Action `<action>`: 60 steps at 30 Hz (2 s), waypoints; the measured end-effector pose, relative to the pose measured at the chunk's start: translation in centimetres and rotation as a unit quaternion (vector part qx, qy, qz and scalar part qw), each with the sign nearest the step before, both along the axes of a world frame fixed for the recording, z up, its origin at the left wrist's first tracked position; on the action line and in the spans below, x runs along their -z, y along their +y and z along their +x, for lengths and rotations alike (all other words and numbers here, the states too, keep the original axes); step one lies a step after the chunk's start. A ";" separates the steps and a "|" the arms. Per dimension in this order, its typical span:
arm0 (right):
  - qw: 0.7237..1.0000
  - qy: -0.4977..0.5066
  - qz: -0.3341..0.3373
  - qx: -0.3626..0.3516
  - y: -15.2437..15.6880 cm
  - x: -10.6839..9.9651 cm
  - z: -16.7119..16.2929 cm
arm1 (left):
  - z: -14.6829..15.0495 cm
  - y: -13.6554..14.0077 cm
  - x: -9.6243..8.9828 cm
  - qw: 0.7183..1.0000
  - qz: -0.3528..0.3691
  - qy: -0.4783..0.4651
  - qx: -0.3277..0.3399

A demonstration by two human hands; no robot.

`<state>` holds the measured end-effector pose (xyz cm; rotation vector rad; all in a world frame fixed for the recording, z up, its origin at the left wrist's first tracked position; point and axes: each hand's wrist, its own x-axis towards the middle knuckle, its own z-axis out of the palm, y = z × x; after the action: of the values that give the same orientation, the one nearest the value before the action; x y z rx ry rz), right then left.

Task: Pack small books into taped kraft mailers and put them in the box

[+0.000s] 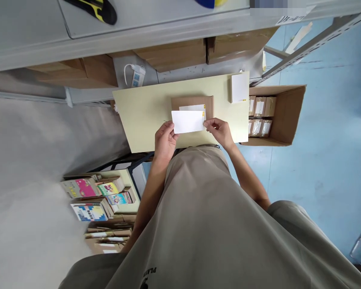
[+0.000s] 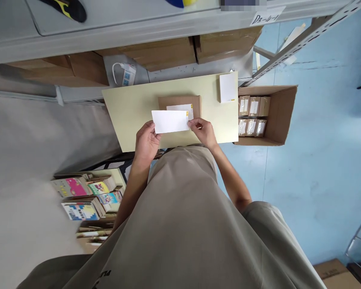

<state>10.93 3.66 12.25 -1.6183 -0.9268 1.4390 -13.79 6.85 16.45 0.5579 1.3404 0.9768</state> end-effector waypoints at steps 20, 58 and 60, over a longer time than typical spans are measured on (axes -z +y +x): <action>0.997 -0.076 -0.028 -0.013 0.5 1.5 -1.6 | -1.4 0.2 7.8 0.991 -0.050 0.119 0.027; 0.922 -0.344 -0.176 -0.032 6.4 4.6 -3.5 | 1.4 5.2 14.3 0.962 -0.007 0.267 0.056; 0.921 -0.346 -0.176 -0.035 6.4 4.5 -3.5 | 1.4 5.3 14.3 0.960 -0.011 0.273 0.058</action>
<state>7.40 10.06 7.77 -2.4739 -1.1568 1.1191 -12.41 12.13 2.20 0.9243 1.7786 0.7327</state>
